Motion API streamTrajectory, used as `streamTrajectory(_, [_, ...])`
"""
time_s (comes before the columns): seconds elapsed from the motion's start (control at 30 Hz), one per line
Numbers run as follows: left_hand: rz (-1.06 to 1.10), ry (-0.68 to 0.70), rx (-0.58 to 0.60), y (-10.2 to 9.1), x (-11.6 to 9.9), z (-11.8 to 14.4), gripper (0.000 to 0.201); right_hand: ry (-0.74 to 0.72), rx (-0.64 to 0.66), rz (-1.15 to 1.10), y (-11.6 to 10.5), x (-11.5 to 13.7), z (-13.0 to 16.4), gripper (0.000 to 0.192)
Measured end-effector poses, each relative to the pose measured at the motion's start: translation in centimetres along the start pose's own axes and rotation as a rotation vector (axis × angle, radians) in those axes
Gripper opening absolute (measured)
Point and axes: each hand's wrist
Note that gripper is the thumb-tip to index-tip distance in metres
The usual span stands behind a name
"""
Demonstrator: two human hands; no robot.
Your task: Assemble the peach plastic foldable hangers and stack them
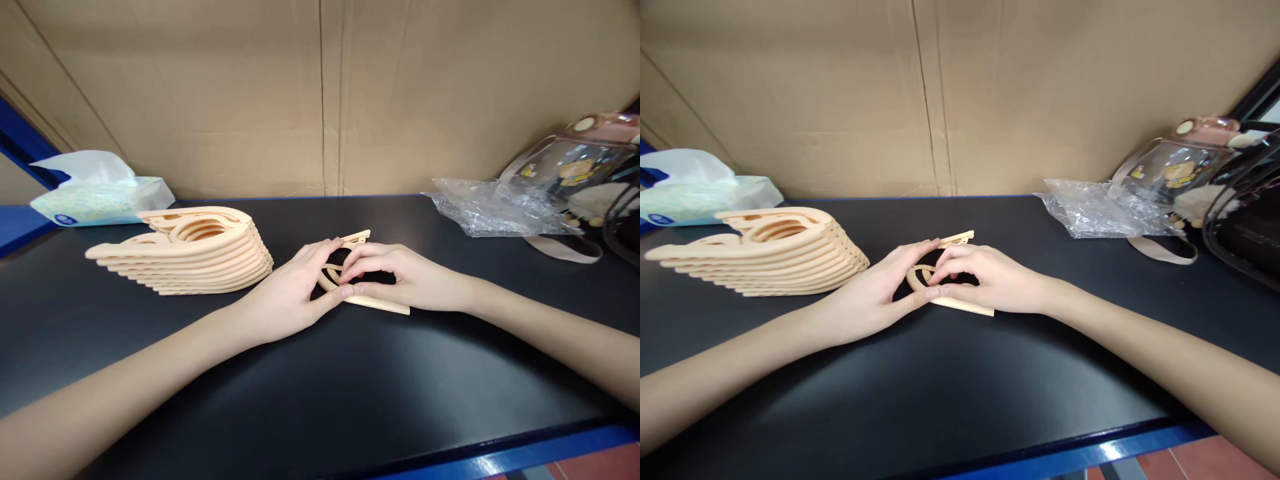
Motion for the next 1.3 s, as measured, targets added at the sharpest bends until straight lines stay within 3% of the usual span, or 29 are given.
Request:
streamTrajectory(0.17, [0.028, 0.057, 0.003, 0.0, 0.2, 0.2, 0.056, -0.032, 0.053, -0.033, -0.1, 0.5, -0.1, 0.016])
streamTrajectory(0.33, [0.035, -0.002, 0.028, -0.2, 0.0, 0.1, 0.052, -0.003, -0.013, -0.061, 0.3, 0.4, 0.1, 0.016])
streamTrajectory(0.5, [-0.036, 0.013, -0.015, -0.1, -0.2, -0.1, 0.047, -0.087, -0.165, 0.294, 0.4, -0.1, 0.3, 0.018])
streamTrajectory(0.63, [-0.094, 0.022, -0.043, -0.1, -0.4, -0.1, 0.045, -0.041, -0.138, 0.467, 0.0, -0.5, 0.3, 0.022])
streamTrajectory(0.8, [-0.164, 0.062, -0.063, -0.1, -0.5, -0.1, 0.040, 0.009, -0.137, 0.455, -0.2, -0.6, 0.3, 0.023])
streamTrajectory(1.07, [-0.225, 0.116, -0.050, -0.2, -0.4, -0.2, 0.035, -0.030, -0.127, 0.369, -0.5, -0.1, 0.3, 0.027])
streamTrajectory(1.23, [-0.218, 0.096, -0.059, 0.0, -0.4, -0.4, 0.037, -0.053, -0.022, 0.328, -0.6, 0.5, 0.4, 0.046])
streamTrajectory(1.3, [-0.208, 0.087, -0.063, 0.1, -0.4, -0.4, 0.038, -0.033, 0.014, 0.314, -0.4, 0.6, 0.5, 0.044])
Point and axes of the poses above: each hand's wrist, its own z-axis away from the middle knuckle, its own y-axis out of the palm, x = y × z, and after that the axes turned 12 degrees about -z, right-handed
